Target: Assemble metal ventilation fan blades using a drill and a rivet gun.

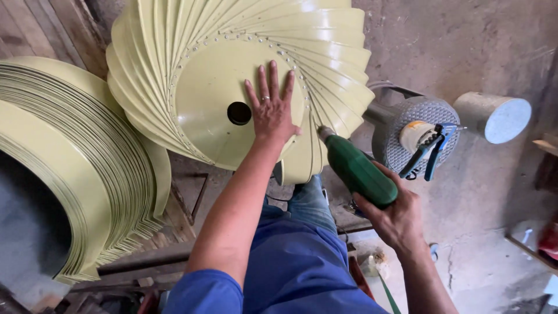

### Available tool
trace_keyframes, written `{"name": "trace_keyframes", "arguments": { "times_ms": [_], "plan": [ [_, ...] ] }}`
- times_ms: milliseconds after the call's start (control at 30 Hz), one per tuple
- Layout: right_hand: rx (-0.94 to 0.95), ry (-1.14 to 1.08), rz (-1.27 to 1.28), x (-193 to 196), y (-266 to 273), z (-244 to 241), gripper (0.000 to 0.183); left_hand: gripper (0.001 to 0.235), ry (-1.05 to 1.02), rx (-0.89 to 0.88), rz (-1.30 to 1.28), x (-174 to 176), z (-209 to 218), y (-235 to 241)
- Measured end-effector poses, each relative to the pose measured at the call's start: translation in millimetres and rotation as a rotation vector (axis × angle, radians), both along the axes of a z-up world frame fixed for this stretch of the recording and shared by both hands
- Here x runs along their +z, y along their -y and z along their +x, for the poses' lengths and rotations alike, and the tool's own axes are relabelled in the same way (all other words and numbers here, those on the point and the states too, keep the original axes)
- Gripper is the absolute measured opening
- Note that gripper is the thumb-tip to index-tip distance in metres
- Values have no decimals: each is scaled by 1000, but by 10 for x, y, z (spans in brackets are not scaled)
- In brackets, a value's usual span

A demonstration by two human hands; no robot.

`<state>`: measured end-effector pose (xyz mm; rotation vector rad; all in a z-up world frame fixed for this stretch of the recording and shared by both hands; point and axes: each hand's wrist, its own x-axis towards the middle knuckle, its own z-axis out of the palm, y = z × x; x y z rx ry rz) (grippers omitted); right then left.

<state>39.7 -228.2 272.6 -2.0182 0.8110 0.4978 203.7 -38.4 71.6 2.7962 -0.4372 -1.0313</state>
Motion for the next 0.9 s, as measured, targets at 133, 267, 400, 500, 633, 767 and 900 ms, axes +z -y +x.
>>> {"name": "trace_keyframes", "arguments": {
  "times_ms": [133, 267, 400, 500, 633, 767, 900],
  "plan": [
    [64, -37, 9, -32, -173, 319, 72, 148, -1, 16, -28, 10, -11, -32],
    [108, -43, -23, -65, -246, 484, 74, 144, 7, 37, -85, -21, -24, -47],
    [188, -95, -89, -2, -305, 637, 73, 144, -10, 46, -75, -31, -6, -55],
    [258, -60, -148, 0, -343, 687, 70, 142, -3, 37, -71, -40, -7, -65],
    [227, -119, -152, 4, -379, 732, 69, 142, -4, 24, -67, -55, -7, -48],
    [237, -102, -143, 6, -385, 752, 68, 142, -6, 24, -71, -99, -14, -54],
    [228, -179, -164, 20, -394, 805, 70, 142, -11, 26, -70, -97, -21, -55]
  ]
}}
